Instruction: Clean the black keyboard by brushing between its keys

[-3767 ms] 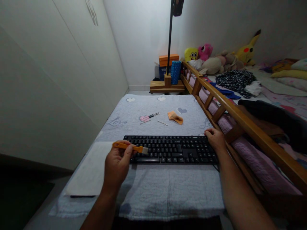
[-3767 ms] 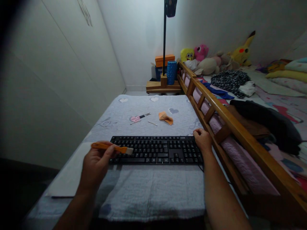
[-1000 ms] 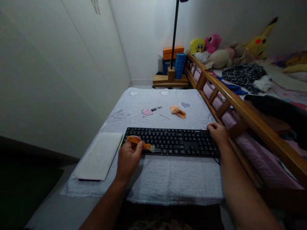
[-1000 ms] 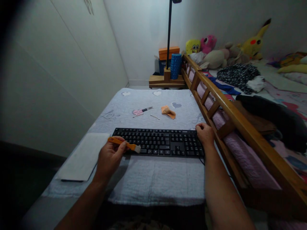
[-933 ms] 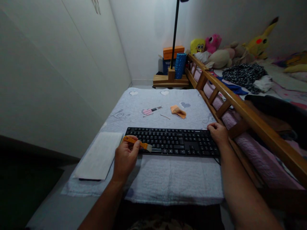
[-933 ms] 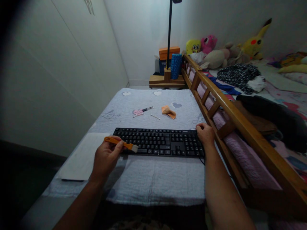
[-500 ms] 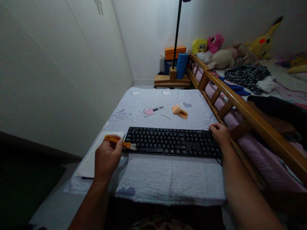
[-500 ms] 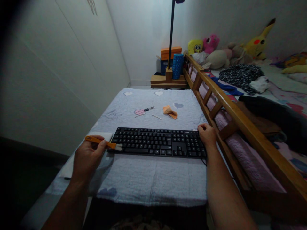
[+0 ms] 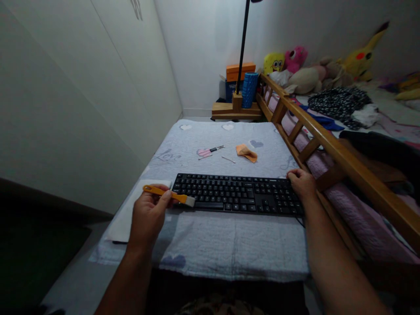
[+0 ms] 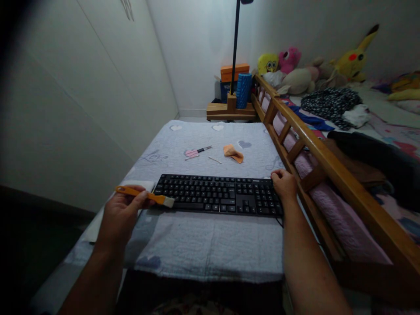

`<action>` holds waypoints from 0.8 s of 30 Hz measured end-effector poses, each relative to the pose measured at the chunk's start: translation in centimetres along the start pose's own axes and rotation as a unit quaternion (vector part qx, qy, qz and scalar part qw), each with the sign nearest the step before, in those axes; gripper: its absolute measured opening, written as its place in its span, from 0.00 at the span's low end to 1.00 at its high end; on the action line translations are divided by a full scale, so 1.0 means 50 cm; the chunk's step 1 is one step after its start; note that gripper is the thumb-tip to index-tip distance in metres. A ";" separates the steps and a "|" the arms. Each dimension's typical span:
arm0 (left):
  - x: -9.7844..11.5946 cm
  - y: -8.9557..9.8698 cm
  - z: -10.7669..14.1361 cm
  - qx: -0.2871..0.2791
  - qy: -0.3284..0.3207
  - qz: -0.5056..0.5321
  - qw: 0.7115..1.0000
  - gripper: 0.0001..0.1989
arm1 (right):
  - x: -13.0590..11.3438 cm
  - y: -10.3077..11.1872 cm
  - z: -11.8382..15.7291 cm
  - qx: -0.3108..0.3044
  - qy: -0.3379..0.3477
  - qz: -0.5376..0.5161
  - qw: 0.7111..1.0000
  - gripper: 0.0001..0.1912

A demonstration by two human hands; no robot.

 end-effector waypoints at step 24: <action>0.022 0.070 -0.025 0.116 -0.075 -0.287 0.948 0.14 | 0.006 -0.002 -0.002 0.002 0.001 -0.003 1.000 0.13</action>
Point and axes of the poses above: each hand's wrist, its own z-axis away from the middle knuckle, its own y-axis out of the back of the hand, x = y × z, the point moved 5 cm from there along -z, towards the middle knuckle, and after that the axes turned 2 degrees about -y, right-handed, at the moved point
